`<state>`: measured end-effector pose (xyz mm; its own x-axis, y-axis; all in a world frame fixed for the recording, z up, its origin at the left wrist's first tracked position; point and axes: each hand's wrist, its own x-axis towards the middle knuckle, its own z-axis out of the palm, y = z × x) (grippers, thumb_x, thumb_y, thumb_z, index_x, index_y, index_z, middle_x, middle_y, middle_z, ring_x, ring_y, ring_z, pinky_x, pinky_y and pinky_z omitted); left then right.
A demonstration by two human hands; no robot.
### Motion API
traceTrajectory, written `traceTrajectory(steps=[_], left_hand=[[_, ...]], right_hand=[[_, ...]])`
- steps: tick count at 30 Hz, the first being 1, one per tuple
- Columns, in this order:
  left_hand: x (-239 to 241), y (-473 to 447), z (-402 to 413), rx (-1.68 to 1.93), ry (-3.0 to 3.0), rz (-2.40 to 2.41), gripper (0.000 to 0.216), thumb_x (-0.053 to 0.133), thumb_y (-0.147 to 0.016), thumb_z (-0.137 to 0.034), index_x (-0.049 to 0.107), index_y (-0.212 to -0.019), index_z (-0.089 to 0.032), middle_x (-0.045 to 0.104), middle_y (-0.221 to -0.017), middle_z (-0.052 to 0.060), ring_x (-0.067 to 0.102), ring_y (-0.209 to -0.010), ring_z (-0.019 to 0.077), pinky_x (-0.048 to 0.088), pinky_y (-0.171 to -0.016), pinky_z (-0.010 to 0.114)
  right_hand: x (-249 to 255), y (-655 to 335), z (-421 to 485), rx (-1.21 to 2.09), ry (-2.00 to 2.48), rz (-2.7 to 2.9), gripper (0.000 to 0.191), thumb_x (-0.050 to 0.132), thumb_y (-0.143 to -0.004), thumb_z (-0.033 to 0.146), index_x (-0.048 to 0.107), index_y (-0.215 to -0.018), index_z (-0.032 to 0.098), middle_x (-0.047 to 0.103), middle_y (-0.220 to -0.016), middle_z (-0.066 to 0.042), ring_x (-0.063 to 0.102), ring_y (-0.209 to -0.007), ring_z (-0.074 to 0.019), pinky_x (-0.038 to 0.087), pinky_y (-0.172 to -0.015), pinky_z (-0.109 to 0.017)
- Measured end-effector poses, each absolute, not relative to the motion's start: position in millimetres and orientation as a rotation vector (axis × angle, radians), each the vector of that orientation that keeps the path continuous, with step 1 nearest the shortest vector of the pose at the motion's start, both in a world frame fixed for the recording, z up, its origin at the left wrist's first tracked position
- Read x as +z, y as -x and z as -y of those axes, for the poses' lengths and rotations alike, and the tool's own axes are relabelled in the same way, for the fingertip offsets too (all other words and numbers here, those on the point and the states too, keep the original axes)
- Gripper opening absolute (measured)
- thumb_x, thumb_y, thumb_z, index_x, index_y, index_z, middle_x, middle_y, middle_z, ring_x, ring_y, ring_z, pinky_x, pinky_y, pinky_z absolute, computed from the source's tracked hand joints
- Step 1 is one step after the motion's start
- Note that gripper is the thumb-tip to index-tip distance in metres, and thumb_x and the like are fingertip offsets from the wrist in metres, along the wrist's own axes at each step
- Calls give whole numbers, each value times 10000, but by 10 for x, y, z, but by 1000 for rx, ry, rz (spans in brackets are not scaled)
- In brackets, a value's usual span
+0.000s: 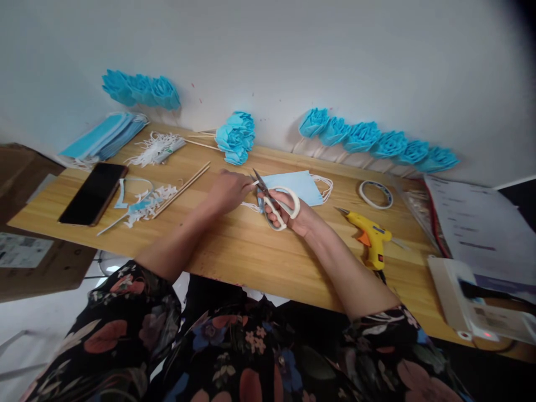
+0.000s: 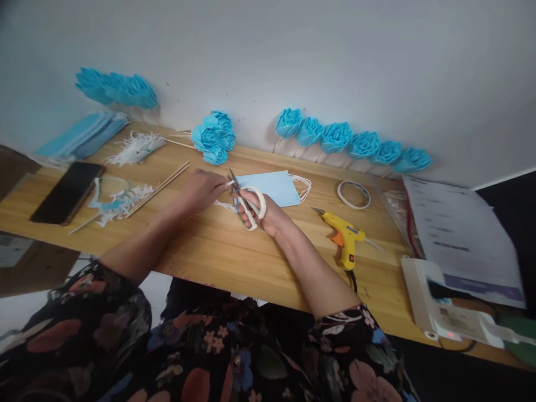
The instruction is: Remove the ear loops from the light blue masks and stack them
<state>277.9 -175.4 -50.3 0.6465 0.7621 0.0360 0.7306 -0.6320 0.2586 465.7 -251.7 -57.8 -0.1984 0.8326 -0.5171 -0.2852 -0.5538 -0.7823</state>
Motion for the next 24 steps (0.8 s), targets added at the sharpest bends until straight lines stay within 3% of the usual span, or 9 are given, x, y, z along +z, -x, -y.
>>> traceTrajectory(steps=[24], left_hand=[[-615,-2764,1698,384,-2567,-1089,365,441,-979,-282,657,-710,-165,706,-782,81,609,-757,193,403,-764,334]], right_hand=[[-653,-4690,2531,1882,1179,717,404,812,-832,460,673,-1056,153,573,-613,63,444,-443,-38,338,-375,-165]])
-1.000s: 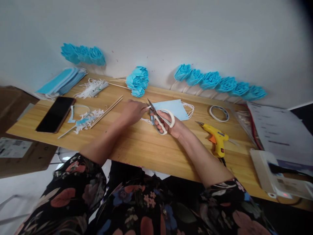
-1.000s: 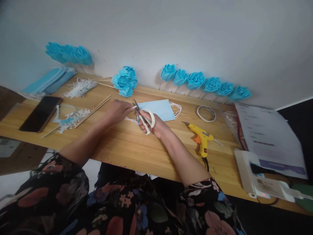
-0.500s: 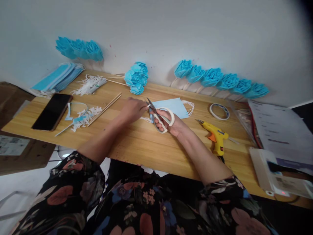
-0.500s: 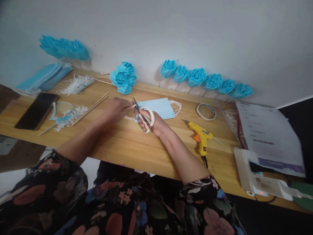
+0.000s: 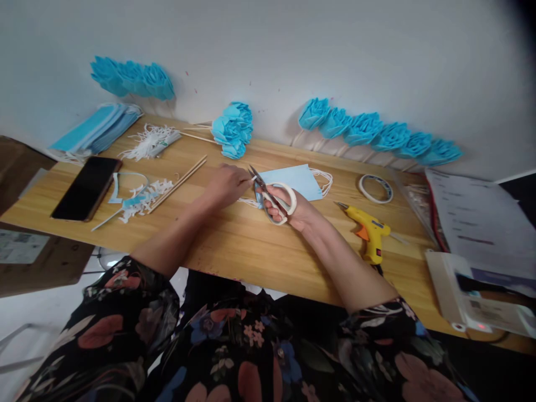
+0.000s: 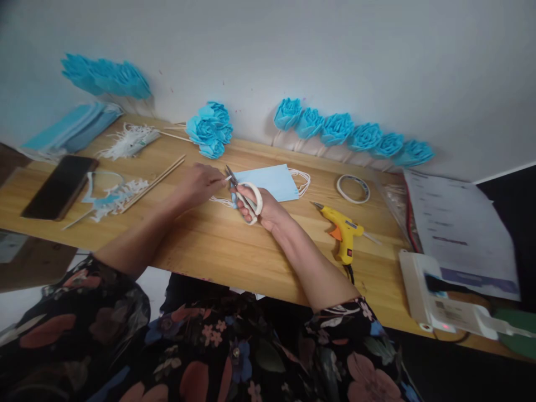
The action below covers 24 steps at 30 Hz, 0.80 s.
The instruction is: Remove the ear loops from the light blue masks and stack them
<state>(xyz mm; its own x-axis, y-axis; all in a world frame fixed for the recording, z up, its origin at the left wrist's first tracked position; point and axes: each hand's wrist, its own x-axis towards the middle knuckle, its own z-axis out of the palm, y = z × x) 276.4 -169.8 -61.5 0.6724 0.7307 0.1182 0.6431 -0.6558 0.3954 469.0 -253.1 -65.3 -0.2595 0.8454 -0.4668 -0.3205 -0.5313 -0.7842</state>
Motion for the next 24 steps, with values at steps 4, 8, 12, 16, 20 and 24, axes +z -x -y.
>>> traceTrajectory(steps=[4,8,12,16,20,24], left_hand=[[-607,-2753,1705,475,-2510,-1117,357,463,-968,-286,614,-668,-166,665,-723,62,555,-698,173,365,-696,322],[-609,-2755,1710,615,-2449,-1128,356,499,-941,-263,540,-598,-174,562,-612,23,455,-609,143,289,-627,314],[-627,-2775,1709,712,-2385,-1061,305,525,-927,-234,610,-642,-166,588,-625,20,474,-625,139,314,-635,293],[-668,-2785,1682,758,-2379,-1026,281,559,-927,-247,649,-673,-169,604,-638,20,489,-629,141,338,-642,287],[-722,-2779,1643,801,-2404,-1005,332,556,-933,-261,579,-614,-175,547,-611,14,457,-610,138,319,-627,300],[-748,-2783,1629,855,-2414,-982,362,541,-941,-267,495,-591,-187,469,-591,-1,431,-601,139,296,-623,315]], right_hand=[[-613,-4686,2521,1876,1154,732,378,809,-847,453,677,-1050,162,586,-620,61,461,-455,-42,348,-371,-153],[-597,-4666,2530,1856,1126,763,411,808,-841,517,678,-1030,176,610,-635,48,496,-480,-57,380,-385,-158],[-631,-4658,2552,1826,1090,793,516,851,-766,589,677,-1027,179,625,-647,46,512,-491,-62,388,-388,-165],[-665,-4672,2562,1828,1036,808,541,839,-773,608,688,-1073,183,649,-684,33,546,-535,-72,426,-421,-177],[-681,-4695,2557,1841,1041,822,541,819,-791,617,688,-1092,187,693,-736,7,613,-596,-94,461,-449,-186],[-671,-4724,2559,1875,1023,816,520,748,-846,644,685,-1115,203,738,-801,-25,667,-655,-127,520,-514,-225]])
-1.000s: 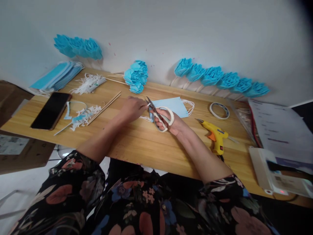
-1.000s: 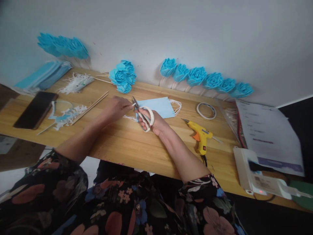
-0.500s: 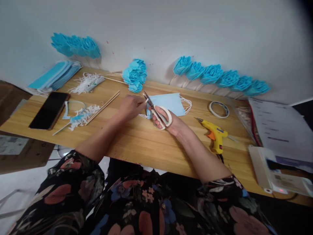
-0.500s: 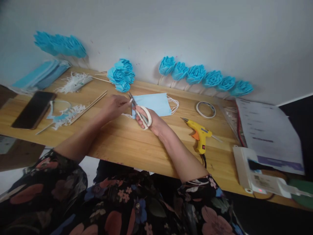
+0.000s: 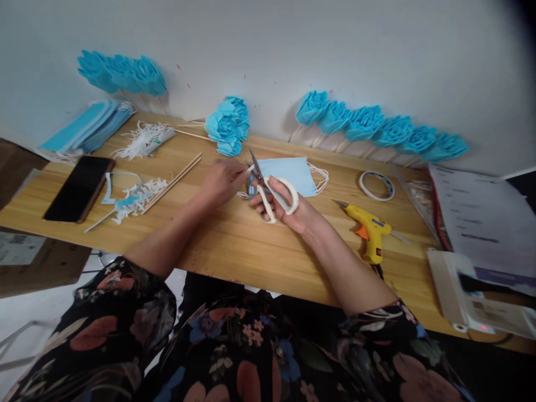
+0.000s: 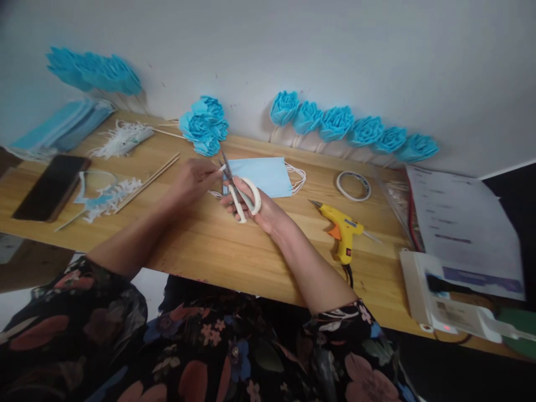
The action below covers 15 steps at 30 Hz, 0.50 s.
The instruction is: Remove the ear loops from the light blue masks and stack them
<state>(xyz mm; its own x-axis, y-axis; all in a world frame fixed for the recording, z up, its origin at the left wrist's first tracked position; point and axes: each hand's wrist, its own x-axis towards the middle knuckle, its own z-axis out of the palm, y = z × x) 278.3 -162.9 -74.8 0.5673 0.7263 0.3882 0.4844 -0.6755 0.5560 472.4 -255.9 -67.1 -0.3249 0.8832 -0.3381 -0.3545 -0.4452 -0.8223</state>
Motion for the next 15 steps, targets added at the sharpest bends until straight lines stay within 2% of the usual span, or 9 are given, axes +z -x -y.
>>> traceTrajectory(steps=[4,7,10,15], left_hand=[[-747,-2794,1641,856,-2426,-966,354,544,-949,-260,517,-603,-189,508,-613,9,453,-615,146,307,-635,323],[-751,-2794,1646,876,-2453,-933,338,540,-965,-266,571,-637,-190,560,-643,24,495,-650,159,341,-660,324],[-760,-2789,1642,916,-2507,-877,340,524,-988,-278,604,-669,-191,583,-661,35,534,-685,175,377,-694,334],[-765,-2788,1631,887,-2599,-825,378,498,-1023,-299,602,-675,-197,607,-682,43,577,-735,192,422,-755,353]], right_hand=[[-651,-4745,2559,1918,985,781,525,726,-860,659,689,-1111,200,729,-792,-29,669,-653,-139,524,-531,-250],[-647,-4740,2550,1930,981,740,489,751,-860,624,689,-1084,194,694,-746,-4,613,-590,-107,481,-493,-231],[-649,-4727,2538,1923,968,703,526,815,-796,620,681,-1059,185,660,-693,24,541,-517,-76,430,-447,-209],[-626,-4718,2523,1937,1016,662,541,843,-769,610,667,-1030,170,626,-634,43,465,-456,-47,349,-394,-184]])
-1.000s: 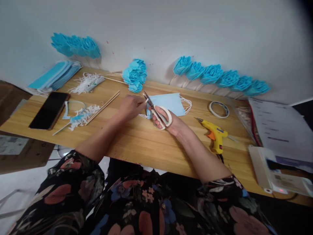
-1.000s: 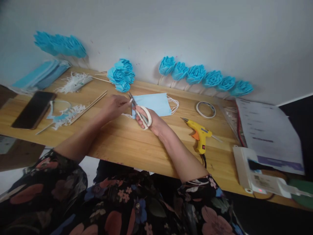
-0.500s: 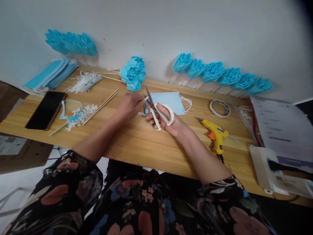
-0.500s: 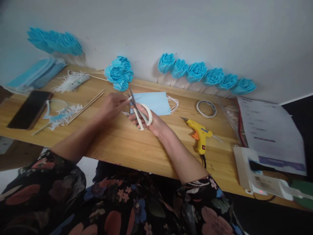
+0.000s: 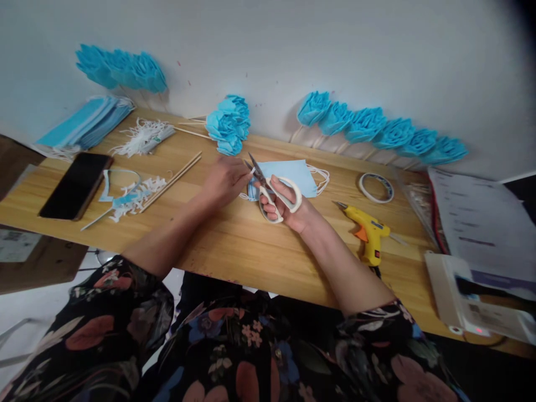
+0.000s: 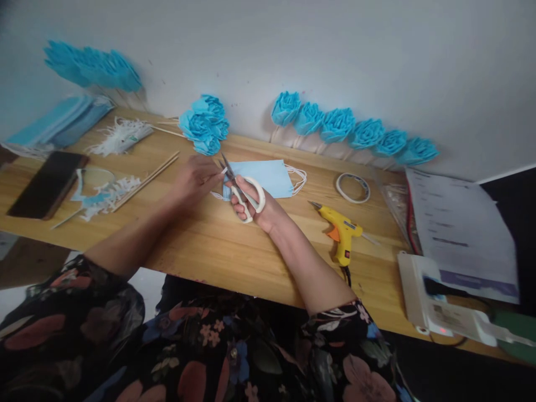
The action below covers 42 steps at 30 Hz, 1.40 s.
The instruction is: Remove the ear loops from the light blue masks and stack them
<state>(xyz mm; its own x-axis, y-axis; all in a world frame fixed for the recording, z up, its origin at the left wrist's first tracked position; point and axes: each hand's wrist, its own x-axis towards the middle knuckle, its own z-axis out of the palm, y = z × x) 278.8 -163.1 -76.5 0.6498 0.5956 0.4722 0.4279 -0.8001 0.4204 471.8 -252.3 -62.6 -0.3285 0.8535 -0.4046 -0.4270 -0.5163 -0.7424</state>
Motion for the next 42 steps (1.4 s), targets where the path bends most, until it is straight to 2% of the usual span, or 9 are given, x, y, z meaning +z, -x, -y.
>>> traceTrajectory(steps=[9,15,21,28,30,33,35,39,42], left_hand=[[-767,-2790,1615,885,-2574,-593,389,489,-1061,-307,746,-802,-175,662,-736,65,550,-709,187,380,-728,362],[-779,-2789,1599,825,-2507,-566,386,455,-1052,-319,748,-838,-188,692,-789,87,601,-769,210,414,-752,368],[-799,-2808,1652,901,-2220,-786,341,532,-981,-357,684,-734,-177,625,-712,45,564,-716,173,423,-719,326],[-765,-2917,1706,999,-1664,-984,273,633,-905,-372,658,-736,-159,666,-736,32,600,-724,144,499,-746,286],[-755,-2955,1720,997,-1543,-943,256,639,-900,-361,615,-731,-170,591,-670,5,543,-631,119,469,-655,269],[-769,-2988,1734,936,-1342,-897,252,646,-906,-411,579,-809,-189,403,-584,-58,329,-469,75,294,-483,246],[-779,-2993,1741,888,-1271,-887,271,651,-903,-450,580,-861,-193,324,-562,-80,234,-444,68,198,-453,247],[-742,-2978,1764,787,-1228,-939,328,696,-866,-497,522,-884,-220,297,-535,-94,231,-425,70,175,-434,245],[-682,-2943,1791,693,-1256,-905,371,710,-862,-509,523,-1031,-236,307,-527,-109,224,-410,78,157,-430,241]], right_hand=[[-620,-4723,2506,1928,1070,654,485,818,-814,578,640,-1003,168,556,-608,64,374,-435,-22,236,-364,-179],[-666,-4732,2498,1939,1069,651,514,850,-782,552,638,-1039,160,541,-602,72,332,-436,-16,199,-361,-178],[-686,-4737,2477,1941,1021,671,483,849,-792,530,651,-1041,168,553,-606,69,356,-436,-24,236,-362,-171],[-652,-4719,2524,1877,974,674,453,831,-815,530,686,-1050,171,601,-650,39,442,-476,-47,324,-384,-173],[-651,-4714,2534,1872,965,674,457,836,-807,534,689,-1048,175,606,-650,39,446,-481,-50,330,-384,-172],[-654,-4709,2538,1870,954,671,451,831,-811,531,686,-1052,178,609,-651,40,451,-486,-55,340,-388,-175],[-655,-4709,2536,1870,942,669,434,813,-833,524,684,-1060,178,607,-654,42,452,-488,-56,340,-391,-179],[-649,-4704,2539,1876,917,657,378,747,-897,514,686,-1073,185,601,-652,41,458,-491,-61,340,-404,-188],[-633,-4688,2557,1884,918,641,383,729,-909,523,696,-1090,187,611,-662,34,453,-497,-68,351,-418,-204]])
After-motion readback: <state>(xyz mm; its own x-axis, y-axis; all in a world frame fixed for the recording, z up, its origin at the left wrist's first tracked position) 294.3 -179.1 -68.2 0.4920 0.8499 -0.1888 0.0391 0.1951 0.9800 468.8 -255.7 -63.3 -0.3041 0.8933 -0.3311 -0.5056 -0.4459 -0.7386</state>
